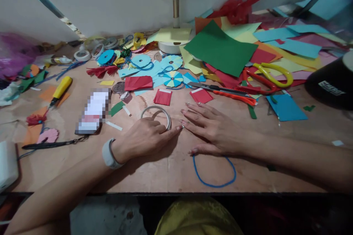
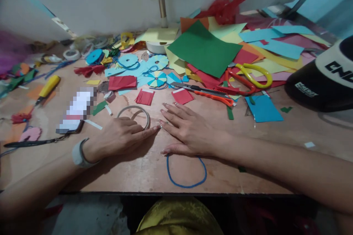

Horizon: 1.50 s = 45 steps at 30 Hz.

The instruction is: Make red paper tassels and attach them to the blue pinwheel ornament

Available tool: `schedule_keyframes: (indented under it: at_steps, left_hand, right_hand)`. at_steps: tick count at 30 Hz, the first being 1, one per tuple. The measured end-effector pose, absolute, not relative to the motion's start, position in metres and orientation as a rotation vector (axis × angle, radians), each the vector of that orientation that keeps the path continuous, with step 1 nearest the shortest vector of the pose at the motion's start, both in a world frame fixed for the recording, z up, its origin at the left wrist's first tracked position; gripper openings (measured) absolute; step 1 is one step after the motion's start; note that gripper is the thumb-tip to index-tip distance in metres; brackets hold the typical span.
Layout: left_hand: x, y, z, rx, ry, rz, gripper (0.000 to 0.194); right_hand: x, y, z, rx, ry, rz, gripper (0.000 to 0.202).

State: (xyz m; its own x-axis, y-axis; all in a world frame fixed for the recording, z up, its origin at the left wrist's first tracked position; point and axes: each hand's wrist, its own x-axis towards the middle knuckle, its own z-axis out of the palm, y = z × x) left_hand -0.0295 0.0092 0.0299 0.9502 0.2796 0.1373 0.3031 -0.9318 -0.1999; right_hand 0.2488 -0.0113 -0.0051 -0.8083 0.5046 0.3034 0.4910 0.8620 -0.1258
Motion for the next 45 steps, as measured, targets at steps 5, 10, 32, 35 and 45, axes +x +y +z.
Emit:
schedule_keyframes:
  at_steps: [5,10,32,35,45]
  left_hand:
    - [-0.032,0.008,0.029,-2.915,-0.438,-0.131,0.041]
    - [-0.034,0.008,0.03,-2.988,-0.449,-0.152,0.037]
    - [-0.038,0.009,0.033,-2.852,-0.53,-0.44,0.021]
    - [-0.037,0.005,0.032,-2.786,-0.483,-0.446,0.018]
    - [-0.035,0.002,0.019,-2.656,-0.528,-0.411,0.022]
  right_hand:
    - [0.25,-0.009,-0.001,-0.735,-2.744,0.016,0.075]
    - [0.251,-0.008,0.0,-0.771,-2.768,-0.016,0.073]
    - [0.249,-0.011,-0.007,-0.793,-2.793,0.137,0.07]
    - [0.251,-0.008,-0.007,-0.75,-2.765,0.147,0.068]
    - [0.303,0.03,0.044,-1.414,-2.323,-0.273,0.03]
